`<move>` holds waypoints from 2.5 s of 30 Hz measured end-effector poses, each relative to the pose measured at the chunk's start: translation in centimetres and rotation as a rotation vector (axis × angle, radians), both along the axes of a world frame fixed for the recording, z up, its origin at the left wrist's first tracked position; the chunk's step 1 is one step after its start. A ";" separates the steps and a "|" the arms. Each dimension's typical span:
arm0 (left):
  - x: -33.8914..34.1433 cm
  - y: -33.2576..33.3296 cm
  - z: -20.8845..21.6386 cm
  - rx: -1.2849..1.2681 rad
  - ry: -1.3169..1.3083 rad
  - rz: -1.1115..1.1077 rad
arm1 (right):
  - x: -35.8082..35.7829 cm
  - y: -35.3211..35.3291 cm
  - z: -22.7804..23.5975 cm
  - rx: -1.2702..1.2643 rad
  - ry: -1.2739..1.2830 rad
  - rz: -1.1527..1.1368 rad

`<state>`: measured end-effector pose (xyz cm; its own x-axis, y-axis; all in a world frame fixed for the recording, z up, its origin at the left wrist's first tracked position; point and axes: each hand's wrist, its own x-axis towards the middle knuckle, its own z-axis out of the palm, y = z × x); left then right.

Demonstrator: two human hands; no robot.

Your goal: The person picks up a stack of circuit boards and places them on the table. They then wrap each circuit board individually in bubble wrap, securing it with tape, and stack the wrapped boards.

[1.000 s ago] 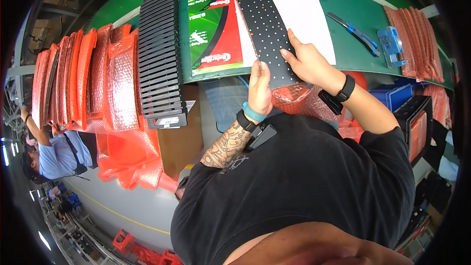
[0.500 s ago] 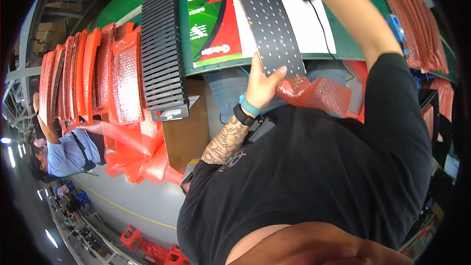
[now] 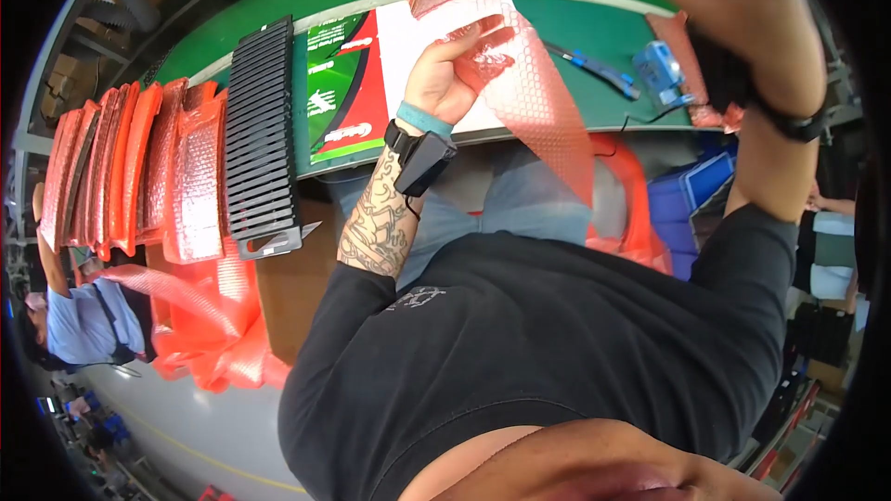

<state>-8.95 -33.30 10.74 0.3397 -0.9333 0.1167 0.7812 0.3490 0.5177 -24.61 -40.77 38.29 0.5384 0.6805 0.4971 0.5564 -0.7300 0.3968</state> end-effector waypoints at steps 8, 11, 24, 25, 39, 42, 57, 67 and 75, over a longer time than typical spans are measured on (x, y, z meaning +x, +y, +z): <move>-1.0 -2.2 -3.5 -0.018 0.213 -0.012 | 1.0 -2.9 -13.3 0.114 -0.108 -0.243; -1.2 -1.2 -5.4 -0.054 0.324 -0.072 | 1.0 -3.6 -18.1 0.165 -0.073 -0.215; -2.9 3.8 -7.0 0.082 0.356 -0.129 | 0.0 -0.9 -27.5 0.192 0.412 -0.606; -3.0 3.8 -6.8 0.092 0.353 -0.130 | 0.1 -0.8 -27.6 0.202 0.411 -0.606; -4.2 3.9 -7.0 0.472 0.112 0.122 | 0.4 -2.7 -35.5 2.120 0.920 -0.489; -4.8 3.7 -7.1 0.532 0.031 0.189 | 0.5 -2.4 -35.6 2.082 0.946 -0.469; -2.3 2.7 -5.9 0.526 0.193 0.072 | 0.6 -1.8 -33.0 2.605 0.859 -0.129; 0.0 4.6 -5.6 0.602 0.000 0.065 | 0.6 -2.9 -28.4 1.576 1.178 -0.592; 4.0 6.6 -5.5 0.613 0.074 0.120 | 13.1 -10.1 -13.5 1.210 1.641 -0.089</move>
<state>-4.99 -26.74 5.27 0.4332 -0.7779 -0.4552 0.7963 0.0938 0.5975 -11.51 -50.89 24.78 0.8669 0.3948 -0.3045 -0.2321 -0.2209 -0.9473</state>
